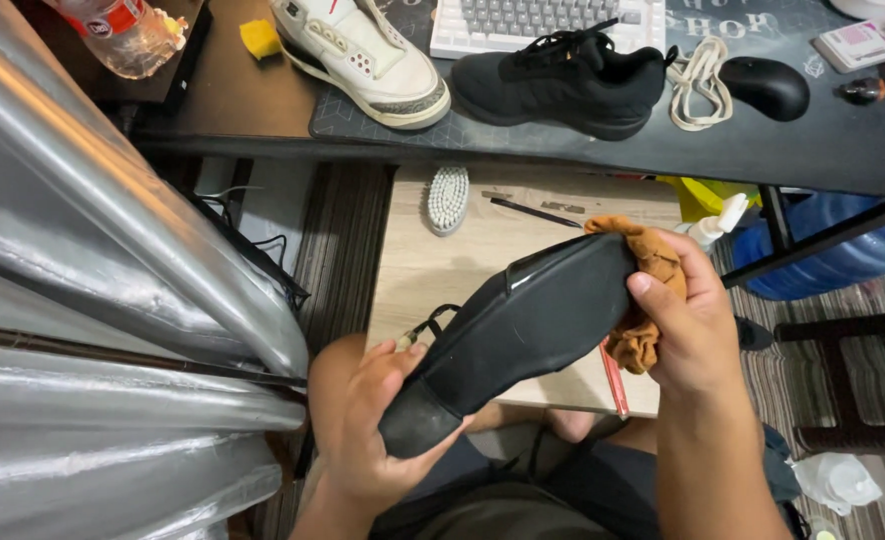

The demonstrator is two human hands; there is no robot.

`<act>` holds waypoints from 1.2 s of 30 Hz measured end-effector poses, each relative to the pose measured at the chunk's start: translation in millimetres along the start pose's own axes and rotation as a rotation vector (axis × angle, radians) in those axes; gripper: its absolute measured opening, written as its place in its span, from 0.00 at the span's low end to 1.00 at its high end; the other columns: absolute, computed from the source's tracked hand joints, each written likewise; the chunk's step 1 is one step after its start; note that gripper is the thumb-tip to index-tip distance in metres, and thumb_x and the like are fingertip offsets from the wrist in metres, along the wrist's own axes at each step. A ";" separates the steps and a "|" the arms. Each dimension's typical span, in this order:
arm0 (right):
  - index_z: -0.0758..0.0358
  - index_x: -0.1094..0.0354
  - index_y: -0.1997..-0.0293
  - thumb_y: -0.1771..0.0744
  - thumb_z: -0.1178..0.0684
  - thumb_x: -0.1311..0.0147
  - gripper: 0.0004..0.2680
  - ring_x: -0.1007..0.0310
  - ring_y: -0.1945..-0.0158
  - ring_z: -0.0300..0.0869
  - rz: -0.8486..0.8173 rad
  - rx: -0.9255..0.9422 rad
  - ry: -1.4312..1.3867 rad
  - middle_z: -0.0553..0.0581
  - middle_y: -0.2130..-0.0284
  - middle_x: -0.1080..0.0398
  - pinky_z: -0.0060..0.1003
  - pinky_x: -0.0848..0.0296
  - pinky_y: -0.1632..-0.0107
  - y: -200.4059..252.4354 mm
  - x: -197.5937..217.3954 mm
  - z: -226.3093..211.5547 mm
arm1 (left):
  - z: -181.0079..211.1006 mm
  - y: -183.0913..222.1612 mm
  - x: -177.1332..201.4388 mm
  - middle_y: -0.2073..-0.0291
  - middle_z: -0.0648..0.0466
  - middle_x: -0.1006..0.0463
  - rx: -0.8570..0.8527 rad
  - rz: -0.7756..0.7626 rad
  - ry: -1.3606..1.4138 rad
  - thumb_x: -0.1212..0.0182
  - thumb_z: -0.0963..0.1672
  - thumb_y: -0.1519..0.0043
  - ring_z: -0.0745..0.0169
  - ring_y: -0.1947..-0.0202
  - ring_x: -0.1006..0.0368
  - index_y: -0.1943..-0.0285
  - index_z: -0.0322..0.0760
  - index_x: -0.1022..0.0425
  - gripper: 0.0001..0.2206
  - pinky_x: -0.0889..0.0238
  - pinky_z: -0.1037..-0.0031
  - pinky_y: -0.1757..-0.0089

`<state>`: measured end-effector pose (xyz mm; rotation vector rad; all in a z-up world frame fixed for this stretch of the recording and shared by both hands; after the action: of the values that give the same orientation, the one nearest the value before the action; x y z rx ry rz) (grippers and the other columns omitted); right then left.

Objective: The person cleans the sole and side of a black shoe by applying a spray, scrubbing it with a toothbrush and a larger brush, and wiping it with a cloth.

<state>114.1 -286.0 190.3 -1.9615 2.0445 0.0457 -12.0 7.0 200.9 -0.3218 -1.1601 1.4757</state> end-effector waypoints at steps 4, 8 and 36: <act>0.66 0.38 0.40 0.36 0.54 0.44 0.18 0.26 0.43 0.50 -0.018 0.035 -0.042 0.70 0.43 0.29 0.43 0.26 0.40 5.5 -2.5 -8.6 | 15.6 0.7 1.2 0.45 0.38 0.25 -0.073 0.112 -0.088 0.20 0.45 0.44 0.45 0.44 0.21 0.29 0.33 0.47 0.40 0.29 0.45 0.37; 0.65 0.38 0.41 0.36 0.54 0.43 0.18 0.27 0.39 0.53 -0.026 0.045 -0.087 0.72 0.40 0.31 0.44 0.27 0.36 10.2 -1.9 -12.4 | 16.5 -0.9 1.5 0.41 0.38 0.25 -0.030 0.064 0.009 0.19 0.44 0.44 0.44 0.41 0.22 0.27 0.36 0.48 0.42 0.31 0.47 0.35; 0.57 0.33 0.46 0.38 0.55 0.39 0.16 0.30 0.58 0.35 0.089 -0.111 0.099 0.54 0.53 0.28 0.29 0.31 0.58 18.6 -4.4 18.6 | -47.1 50.2 -132.4 0.40 0.47 0.25 0.973 -0.318 1.565 0.22 0.53 0.47 0.61 0.43 0.27 0.28 0.29 0.37 0.43 0.32 0.70 0.44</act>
<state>99.6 -276.3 170.1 -1.9723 2.2366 0.0854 31.8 -77.8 86.1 -0.4171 0.7260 0.8731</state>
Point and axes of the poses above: each hand's wrist, its own y-axis away from the middle knuckle, its own x-axis out of the back of the hand, z = x × y, the point moved 8 cm from there along -y, towards the middle knuckle
